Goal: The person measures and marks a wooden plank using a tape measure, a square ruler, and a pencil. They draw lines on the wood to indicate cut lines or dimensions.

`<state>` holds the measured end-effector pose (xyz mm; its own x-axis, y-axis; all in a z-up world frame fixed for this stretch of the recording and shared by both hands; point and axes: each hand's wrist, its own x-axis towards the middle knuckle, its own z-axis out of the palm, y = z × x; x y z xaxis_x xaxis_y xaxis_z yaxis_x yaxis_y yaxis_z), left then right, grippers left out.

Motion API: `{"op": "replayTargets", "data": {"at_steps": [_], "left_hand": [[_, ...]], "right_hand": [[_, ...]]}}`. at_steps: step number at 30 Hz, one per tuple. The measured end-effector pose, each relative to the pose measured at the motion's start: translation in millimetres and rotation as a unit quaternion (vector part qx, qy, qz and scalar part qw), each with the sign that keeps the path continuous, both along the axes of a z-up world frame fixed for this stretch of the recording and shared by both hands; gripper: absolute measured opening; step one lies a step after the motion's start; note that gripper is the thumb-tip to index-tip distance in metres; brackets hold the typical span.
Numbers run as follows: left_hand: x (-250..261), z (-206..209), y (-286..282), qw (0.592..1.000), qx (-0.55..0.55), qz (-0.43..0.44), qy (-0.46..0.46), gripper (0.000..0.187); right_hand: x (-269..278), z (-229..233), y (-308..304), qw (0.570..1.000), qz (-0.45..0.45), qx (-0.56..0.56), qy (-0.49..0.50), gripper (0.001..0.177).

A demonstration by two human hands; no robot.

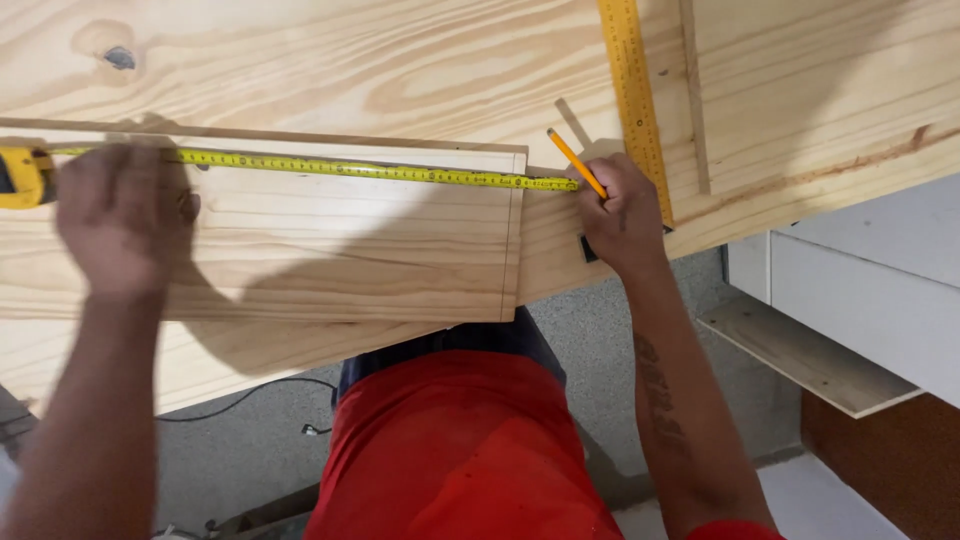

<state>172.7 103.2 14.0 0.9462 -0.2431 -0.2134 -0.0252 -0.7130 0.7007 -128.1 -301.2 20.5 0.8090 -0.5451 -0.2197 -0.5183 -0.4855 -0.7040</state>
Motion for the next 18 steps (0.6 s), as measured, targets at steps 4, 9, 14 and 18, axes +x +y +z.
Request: {"op": "replayTargets", "data": {"at_steps": [4, 9, 14, 18], "left_hand": [[-16, 1, -22, 0.827, 0.091, -0.285, -0.477, 0.010], [-31, -4, -21, 0.868, 0.011, -0.248, -0.430, 0.021], [-35, 4, -31, 0.886, 0.038, -0.224, -0.404, 0.022], [-29, -15, -16, 0.883, 0.071, -0.202, -0.417, 0.015]], "right_hand": [[2, 8, 0, 1.000, 0.000, 0.022, -0.010, 0.038], [4, 9, 1, 1.000, -0.001, 0.020, 0.013, 0.035], [3, 4, 5, 0.994, 0.054, -0.014, -0.097, 0.033], [3, 5, 12, 0.968, 0.111, -0.104, -0.197, 0.023]]}}
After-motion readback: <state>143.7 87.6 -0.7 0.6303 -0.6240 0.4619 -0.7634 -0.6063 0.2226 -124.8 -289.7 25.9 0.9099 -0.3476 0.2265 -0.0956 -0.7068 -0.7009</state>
